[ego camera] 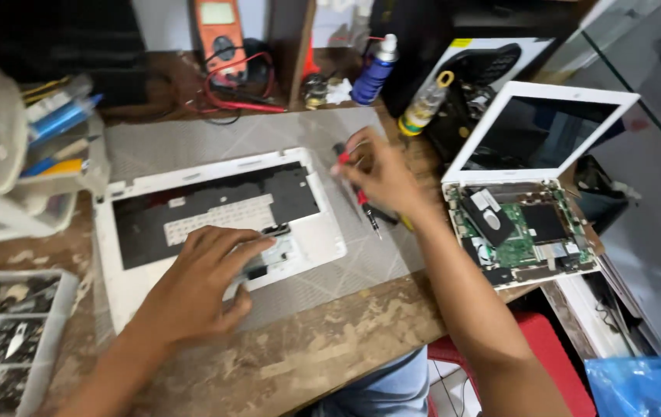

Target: The person works on a disassembled laptop, unscrewing the hard drive caddy bracket with a screwdriver and handling the hard drive. They lift the drive out of its bracket, reposition it, and continue driving screws on the laptop's bottom cover.

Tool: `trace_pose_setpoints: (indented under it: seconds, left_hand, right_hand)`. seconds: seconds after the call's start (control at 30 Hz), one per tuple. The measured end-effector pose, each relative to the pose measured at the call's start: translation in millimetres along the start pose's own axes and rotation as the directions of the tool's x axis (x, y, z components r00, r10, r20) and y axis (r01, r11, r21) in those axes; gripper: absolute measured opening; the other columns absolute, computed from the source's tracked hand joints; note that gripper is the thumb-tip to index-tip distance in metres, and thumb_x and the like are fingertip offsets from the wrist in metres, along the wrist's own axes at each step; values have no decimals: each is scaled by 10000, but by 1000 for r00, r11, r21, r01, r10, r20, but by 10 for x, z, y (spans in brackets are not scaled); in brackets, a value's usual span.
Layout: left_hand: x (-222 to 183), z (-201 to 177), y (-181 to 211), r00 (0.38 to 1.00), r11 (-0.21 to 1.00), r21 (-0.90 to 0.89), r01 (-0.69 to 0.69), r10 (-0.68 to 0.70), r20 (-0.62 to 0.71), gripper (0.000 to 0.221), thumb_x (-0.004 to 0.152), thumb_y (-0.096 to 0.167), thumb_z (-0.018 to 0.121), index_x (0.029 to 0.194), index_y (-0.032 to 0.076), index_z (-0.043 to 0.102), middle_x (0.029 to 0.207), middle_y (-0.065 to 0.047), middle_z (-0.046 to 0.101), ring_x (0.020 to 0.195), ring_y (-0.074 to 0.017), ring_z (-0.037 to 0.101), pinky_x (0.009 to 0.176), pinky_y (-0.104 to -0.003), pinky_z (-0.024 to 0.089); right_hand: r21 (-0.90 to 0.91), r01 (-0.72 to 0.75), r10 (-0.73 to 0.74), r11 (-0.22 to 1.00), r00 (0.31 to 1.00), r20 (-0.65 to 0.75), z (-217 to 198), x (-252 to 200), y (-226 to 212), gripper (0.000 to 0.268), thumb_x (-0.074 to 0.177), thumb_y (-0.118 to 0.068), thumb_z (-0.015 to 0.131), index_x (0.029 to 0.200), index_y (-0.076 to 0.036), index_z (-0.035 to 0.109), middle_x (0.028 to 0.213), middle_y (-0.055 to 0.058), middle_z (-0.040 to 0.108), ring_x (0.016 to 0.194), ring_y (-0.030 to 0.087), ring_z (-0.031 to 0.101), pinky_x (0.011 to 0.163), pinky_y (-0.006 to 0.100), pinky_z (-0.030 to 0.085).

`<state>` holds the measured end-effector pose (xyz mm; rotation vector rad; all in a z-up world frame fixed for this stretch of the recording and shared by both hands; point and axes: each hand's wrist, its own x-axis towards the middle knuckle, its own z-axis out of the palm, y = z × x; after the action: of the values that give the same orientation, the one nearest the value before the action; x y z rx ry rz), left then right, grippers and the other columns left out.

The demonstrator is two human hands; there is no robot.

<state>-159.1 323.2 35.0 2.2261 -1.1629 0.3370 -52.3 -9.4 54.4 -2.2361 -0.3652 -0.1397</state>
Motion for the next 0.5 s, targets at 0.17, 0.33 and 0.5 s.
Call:
trace_pose_setpoints:
  seconds: [0.17,0.33,0.5]
  left_hand:
    - [575,344,66,977,978,-64,198,-191,96,324,942,284,592,1233,162,667,1117,-31,663,1055,-277,633,976,-479,421]
    - [1202,776,-48,961,982,32,187,-190,199,288,913,354,633,1160,216,682,1079,-11,668,1051,-274,664,955,-488,470]
    - [1611,1081,-169,981,988,134,78,-100,168,252,848,307,706,1060,172,712,975,-40,670,933,-304,709,853,-479,525]
  right_hand:
    - [-177,104,-104,979,994,10,93,-53,249,342,808,-176,838,1025,-97,586,797,90,714,638,251,675,591,377,529]
    - [-235,119,-129,965,991,-28,-176,-117,151,319,773,-193,854,970,-51,647,772,160,707,726,384,727,623,447,588]
    - [-566,-228,317,792,946,63,-576,-228,323,289,844,-340,749,1048,-136,728,903,140,767,960,400,740,820,516,590]
